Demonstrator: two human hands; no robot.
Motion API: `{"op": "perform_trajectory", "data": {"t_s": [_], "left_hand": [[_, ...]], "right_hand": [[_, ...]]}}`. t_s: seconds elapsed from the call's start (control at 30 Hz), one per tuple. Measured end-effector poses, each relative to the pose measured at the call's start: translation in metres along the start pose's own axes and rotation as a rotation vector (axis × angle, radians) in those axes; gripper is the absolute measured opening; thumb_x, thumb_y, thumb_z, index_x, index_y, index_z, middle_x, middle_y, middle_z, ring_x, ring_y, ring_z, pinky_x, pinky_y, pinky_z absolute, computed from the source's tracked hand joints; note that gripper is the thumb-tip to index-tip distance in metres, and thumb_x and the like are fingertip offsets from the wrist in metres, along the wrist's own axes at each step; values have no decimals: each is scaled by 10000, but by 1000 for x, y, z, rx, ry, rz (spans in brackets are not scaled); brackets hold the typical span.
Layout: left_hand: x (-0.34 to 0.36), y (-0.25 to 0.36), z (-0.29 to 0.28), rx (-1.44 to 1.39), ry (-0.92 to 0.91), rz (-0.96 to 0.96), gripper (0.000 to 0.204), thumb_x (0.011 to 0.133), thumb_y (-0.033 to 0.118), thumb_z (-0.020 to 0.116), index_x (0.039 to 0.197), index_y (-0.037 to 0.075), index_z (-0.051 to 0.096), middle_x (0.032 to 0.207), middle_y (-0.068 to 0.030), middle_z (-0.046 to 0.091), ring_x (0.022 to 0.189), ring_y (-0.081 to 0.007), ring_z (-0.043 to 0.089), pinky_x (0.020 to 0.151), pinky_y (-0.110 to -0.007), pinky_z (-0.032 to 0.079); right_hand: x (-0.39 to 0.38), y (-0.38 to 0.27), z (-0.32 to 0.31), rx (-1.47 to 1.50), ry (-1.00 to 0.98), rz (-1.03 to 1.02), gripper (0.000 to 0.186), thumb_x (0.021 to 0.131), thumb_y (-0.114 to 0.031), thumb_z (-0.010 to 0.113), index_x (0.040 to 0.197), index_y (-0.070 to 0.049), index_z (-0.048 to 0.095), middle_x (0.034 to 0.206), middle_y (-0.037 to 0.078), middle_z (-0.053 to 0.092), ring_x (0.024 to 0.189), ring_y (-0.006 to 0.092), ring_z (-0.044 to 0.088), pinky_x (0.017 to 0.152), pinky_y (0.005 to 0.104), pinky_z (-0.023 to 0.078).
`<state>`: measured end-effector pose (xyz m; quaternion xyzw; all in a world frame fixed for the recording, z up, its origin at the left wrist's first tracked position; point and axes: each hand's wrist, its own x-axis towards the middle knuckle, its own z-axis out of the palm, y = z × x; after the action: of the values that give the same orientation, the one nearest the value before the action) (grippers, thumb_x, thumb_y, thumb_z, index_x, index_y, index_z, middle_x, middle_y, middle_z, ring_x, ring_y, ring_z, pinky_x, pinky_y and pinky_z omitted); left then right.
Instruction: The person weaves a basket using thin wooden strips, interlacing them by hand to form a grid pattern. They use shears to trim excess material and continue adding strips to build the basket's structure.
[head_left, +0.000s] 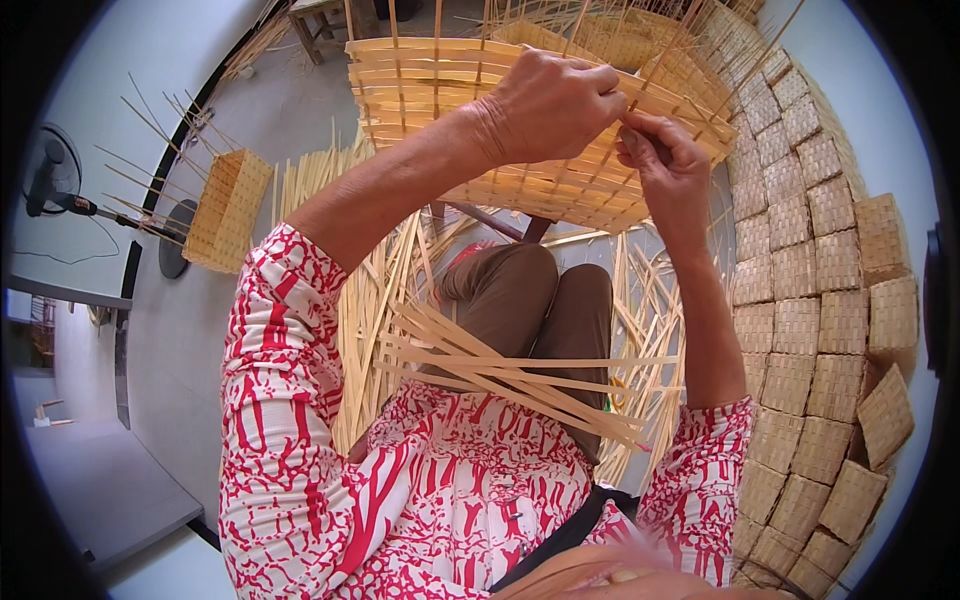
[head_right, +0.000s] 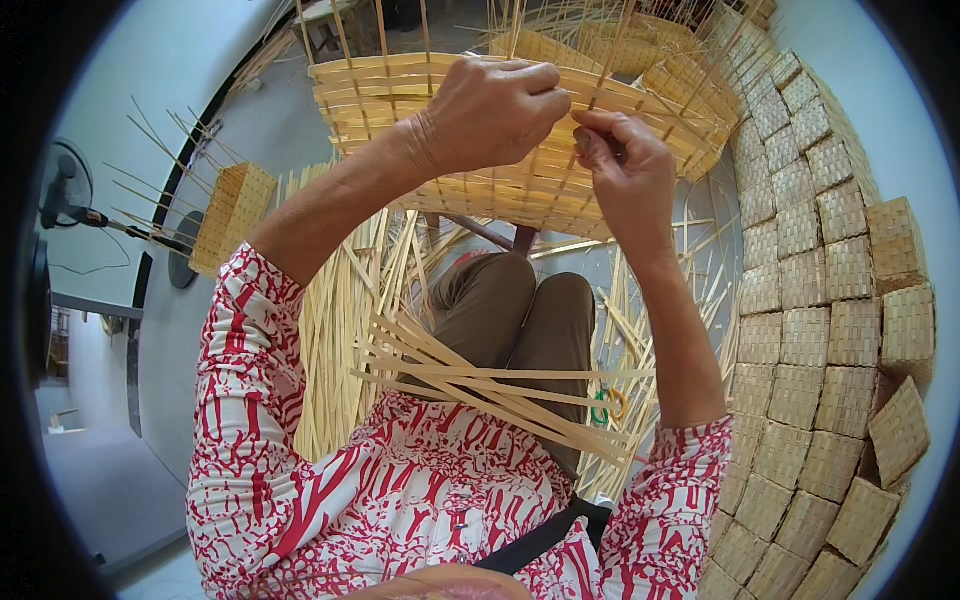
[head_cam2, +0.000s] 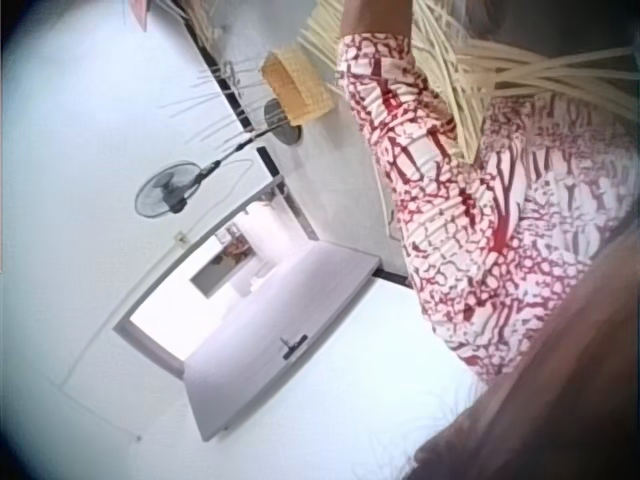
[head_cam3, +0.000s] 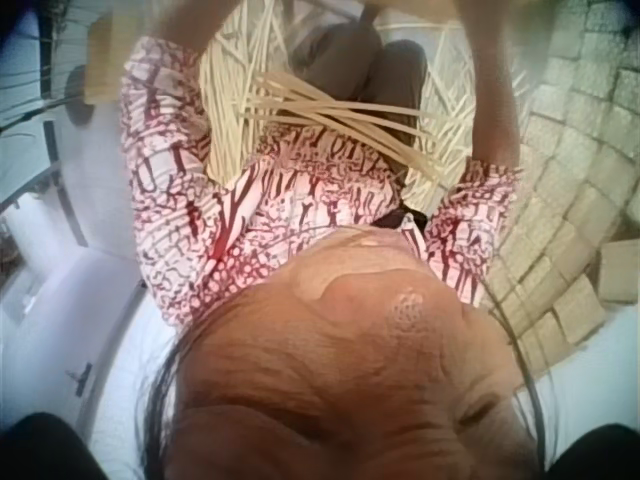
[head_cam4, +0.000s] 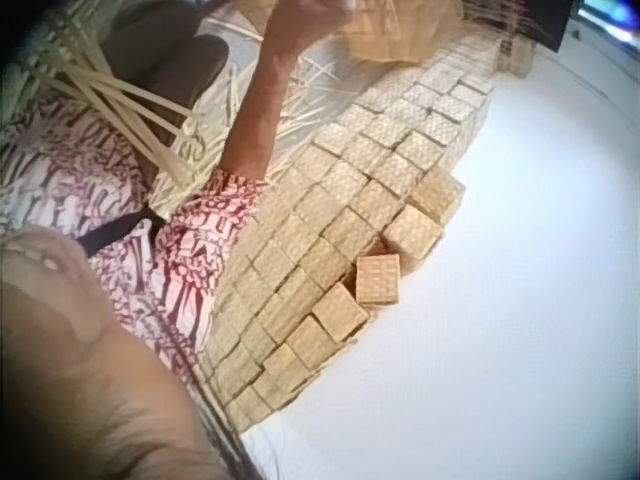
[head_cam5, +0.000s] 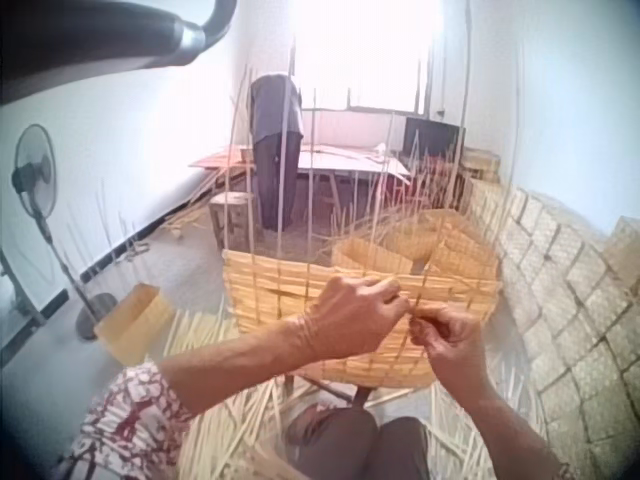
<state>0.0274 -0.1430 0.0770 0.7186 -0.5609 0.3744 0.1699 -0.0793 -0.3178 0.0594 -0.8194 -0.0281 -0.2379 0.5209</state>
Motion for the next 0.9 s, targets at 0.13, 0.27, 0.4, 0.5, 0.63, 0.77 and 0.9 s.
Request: {"op": "perform_trajectory", "data": {"t_s": [0.13, 0.27, 0.4, 0.5, 0.63, 0.77, 0.9], "left_hand": [[4, 9, 1, -41, 98, -145, 84, 804, 172, 661, 804, 112, 602, 759, -41, 584, 641, -245, 666, 490, -376, 498], [7, 11, -12, -66, 48, -171, 57, 806, 142, 643, 838, 114, 604, 793, -36, 593, 680, -238, 673, 511, -370, 510], [-8, -14, -20, -63, -85, 64, 89, 811, 130, 636, 899, 136, 624, 849, -14, 589, 745, -219, 678, 536, -346, 527], [-11, -18, -26, -221, -65, 178, 73, 808, 109, 641, 878, 126, 631, 812, -30, 587, 694, -239, 664, 536, -351, 522], [-11, -18, -28, -356, 152, -122, 15, 816, 100, 659, 821, 108, 647, 759, -50, 614, 654, -269, 650, 544, -363, 518], [-4, -17, -16, -393, 296, -244, 35, 841, 130, 693, 824, 100, 688, 780, -43, 664, 676, -276, 656, 565, -363, 524], [-14, -20, -23, -377, 191, -134, 68, 879, 169, 712, 929, 125, 725, 856, -43, 693, 717, -263, 676, 594, -362, 545]], "right_hand": [[-28, -25, 41, 325, 91, 146, 365, 980, 34, 575, 1344, 44, 580, 1006, 58, 657, 790, 93, 646, 713, 239, 587], [-25, -23, 45, 342, 190, 92, 346, 990, 31, 546, 1326, -2, 621, 969, 40, 659, 772, 66, 620, 663, 224, 545], [-9, -14, 3, -289, -41, -300, 410, 872, 128, 515, 1208, -27, 691, 920, 104, 651, 778, 199, 652, 678, 313, 521], [1, -32, -15, -525, -198, -470, 416, 845, 122, 500, 1165, -43, 709, 933, 108, 641, 795, 226, 648, 697, 311, 515], [1, -36, 4, -47, -163, -199, 380, 878, 105, 497, 1154, -43, 714, 949, 86, 653, 793, 183, 650, 698, 287, 524], [-42, -45, 42, 116, -337, -77, 280, 900, 65, 576, 1146, 13, 700, 951, 116, 681, 796, 186, 670, 697, 264, 531], [-37, -35, 30, -288, -250, -367, 260, 905, 1, 662, 1162, 5, 698, 1016, 146, 711, 856, 206, 699, 700, 305, 561]]}}
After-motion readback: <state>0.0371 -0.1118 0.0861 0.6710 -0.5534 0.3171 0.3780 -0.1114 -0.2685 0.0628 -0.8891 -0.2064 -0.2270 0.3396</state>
